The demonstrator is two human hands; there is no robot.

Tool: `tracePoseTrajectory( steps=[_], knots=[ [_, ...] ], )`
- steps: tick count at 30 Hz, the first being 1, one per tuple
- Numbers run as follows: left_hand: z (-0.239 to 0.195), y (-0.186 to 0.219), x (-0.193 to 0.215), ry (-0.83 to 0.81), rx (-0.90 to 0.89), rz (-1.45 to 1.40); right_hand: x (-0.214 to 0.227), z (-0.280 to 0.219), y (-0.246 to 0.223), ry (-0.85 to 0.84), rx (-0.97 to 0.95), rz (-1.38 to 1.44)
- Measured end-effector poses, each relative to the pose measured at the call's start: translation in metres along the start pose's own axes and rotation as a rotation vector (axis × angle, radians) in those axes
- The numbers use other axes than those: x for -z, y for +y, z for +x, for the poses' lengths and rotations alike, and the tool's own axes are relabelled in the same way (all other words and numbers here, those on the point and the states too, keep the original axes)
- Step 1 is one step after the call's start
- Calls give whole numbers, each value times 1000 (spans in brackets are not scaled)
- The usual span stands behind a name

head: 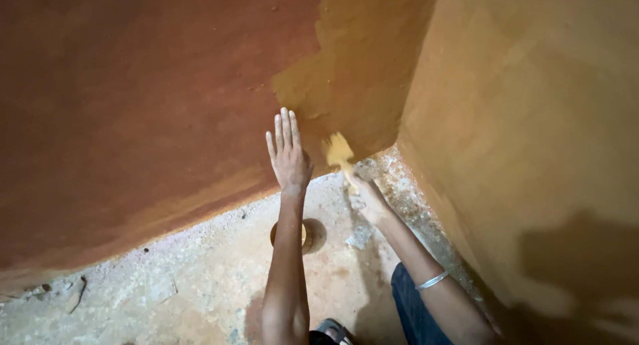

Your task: The person paints a wall using a brush and a small container of paint. They repeatedly dip the brush into the container and apply paint to the wall surface in vertical strokes.

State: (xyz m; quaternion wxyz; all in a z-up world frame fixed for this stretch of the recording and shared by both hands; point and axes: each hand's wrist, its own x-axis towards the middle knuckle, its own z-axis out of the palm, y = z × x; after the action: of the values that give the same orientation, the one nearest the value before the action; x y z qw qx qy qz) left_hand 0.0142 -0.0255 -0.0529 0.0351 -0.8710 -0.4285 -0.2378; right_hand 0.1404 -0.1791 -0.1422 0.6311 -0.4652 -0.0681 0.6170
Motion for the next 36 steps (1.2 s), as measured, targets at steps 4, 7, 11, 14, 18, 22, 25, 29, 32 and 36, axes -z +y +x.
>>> tracePoseTrajectory(
  steps=[4, 7, 11, 14, 18, 22, 25, 29, 32, 36],
  knots=[
    [-7, -7, 0, -11, 37, 23, -56, -38, -68, -82, 202, -29],
    [-13, -14, -1, -25, 60, 101, -86, -62, -94, -246, 319, 69],
    [-20, -19, 2, -118, 66, 137, -97, -42, -75, -190, 305, 10],
    [-16, -19, 6, -197, 96, 105, -73, -21, -30, -10, 143, -67],
    [-13, -20, 5, -143, 80, 166, -41, -6, 18, 4, -87, 70],
    [-15, -23, 4, -263, 123, 60, -57, -10, -4, -56, 79, -47],
    [-16, -27, 4, -185, 68, 133, -82, -35, -42, -90, 186, -55],
    [-18, -28, 1, -153, 63, 138, -100, -49, -60, -203, 294, 43],
    [-19, -28, -1, -158, 65, 90, -84, -26, -35, -134, 238, 46],
    [-16, -30, 2, -127, 47, 185, -41, 7, 31, 38, 22, 13]
  ],
)
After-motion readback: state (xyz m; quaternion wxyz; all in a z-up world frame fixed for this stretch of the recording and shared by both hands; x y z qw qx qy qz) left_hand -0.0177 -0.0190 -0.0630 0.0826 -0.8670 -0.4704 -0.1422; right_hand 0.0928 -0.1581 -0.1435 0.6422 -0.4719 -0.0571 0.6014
